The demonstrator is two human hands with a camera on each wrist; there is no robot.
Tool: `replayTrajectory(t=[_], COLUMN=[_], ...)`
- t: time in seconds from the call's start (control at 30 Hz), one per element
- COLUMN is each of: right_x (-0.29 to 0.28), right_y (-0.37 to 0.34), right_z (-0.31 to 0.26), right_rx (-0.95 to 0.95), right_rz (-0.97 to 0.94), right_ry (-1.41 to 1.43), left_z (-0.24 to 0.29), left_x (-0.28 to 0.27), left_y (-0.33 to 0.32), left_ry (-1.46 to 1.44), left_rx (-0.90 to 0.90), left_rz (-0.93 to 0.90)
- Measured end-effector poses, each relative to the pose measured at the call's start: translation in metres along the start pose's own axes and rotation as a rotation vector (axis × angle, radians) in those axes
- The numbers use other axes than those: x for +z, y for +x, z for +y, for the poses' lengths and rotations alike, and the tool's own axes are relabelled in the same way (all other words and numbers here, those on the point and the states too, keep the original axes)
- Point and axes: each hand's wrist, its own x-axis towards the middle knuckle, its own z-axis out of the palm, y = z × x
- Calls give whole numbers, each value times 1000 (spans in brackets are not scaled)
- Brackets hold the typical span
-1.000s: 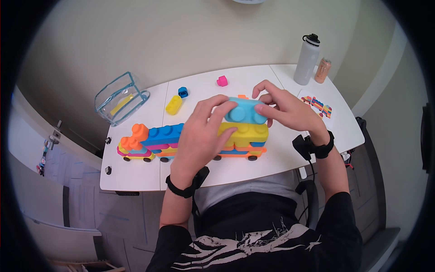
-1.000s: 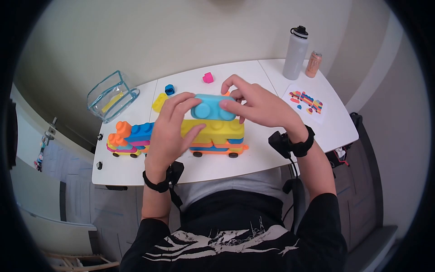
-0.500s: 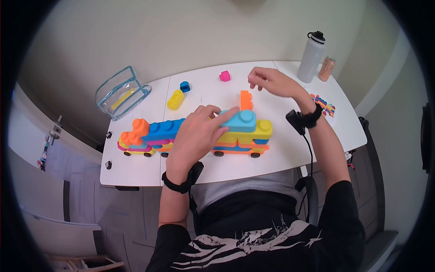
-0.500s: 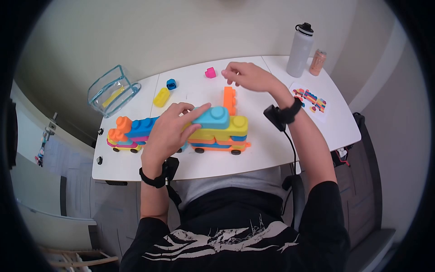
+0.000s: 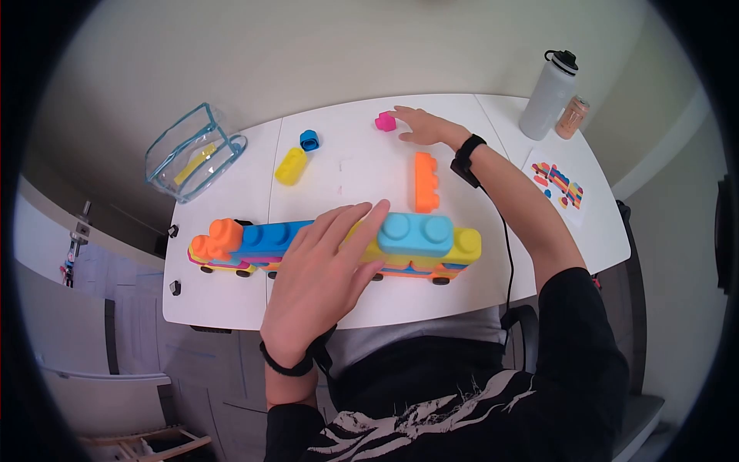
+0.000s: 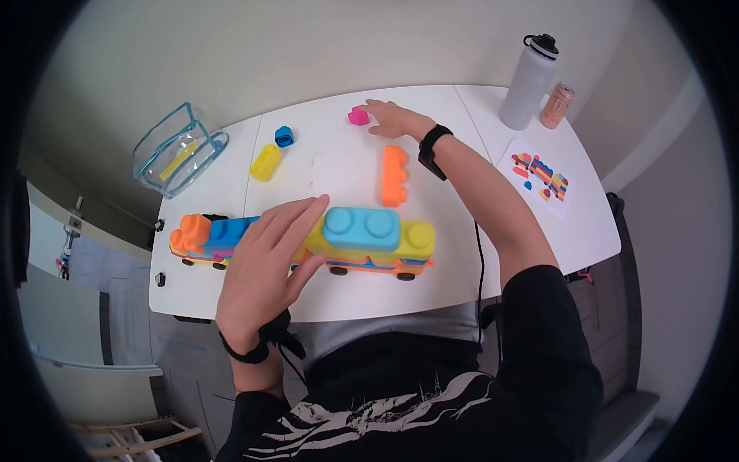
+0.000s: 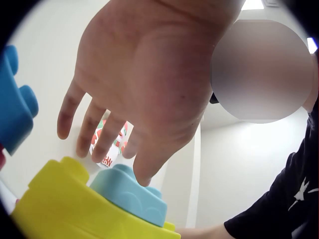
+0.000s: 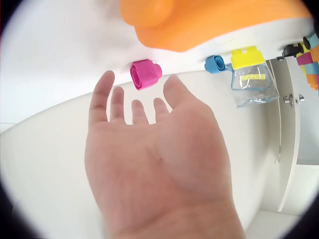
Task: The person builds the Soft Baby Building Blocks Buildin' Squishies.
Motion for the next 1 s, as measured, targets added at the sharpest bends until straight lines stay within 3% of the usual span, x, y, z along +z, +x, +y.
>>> replayTrajectory(t=[0.3, 0.4, 0.53, 0.63, 0.73, 1.0], right_x=[12, 31, 27, 8, -32, -101], right_y=[42, 44, 37, 27, -3, -167], right_z=[-16, -5, -12, -17, -37, -132], right_rx=[88, 9, -8, 98, 107, -132], right_rz=[58, 257, 303, 180, 176, 344], right_ry=[-253, -317, -422, -246, -79, 336], left_z=[-12, -11, -11, -11, -8, -4], left_x=[-11, -11, -13, -16, -20, -34], left_y=[-7, -3, -6, -11, -15, -28], left_ry=[-67, -97, -91, -87, -66, -55], left_rx=[-36, -5, -34, -64, -64, -56], left_rz=[3, -21, -15, -4, 15, 73])
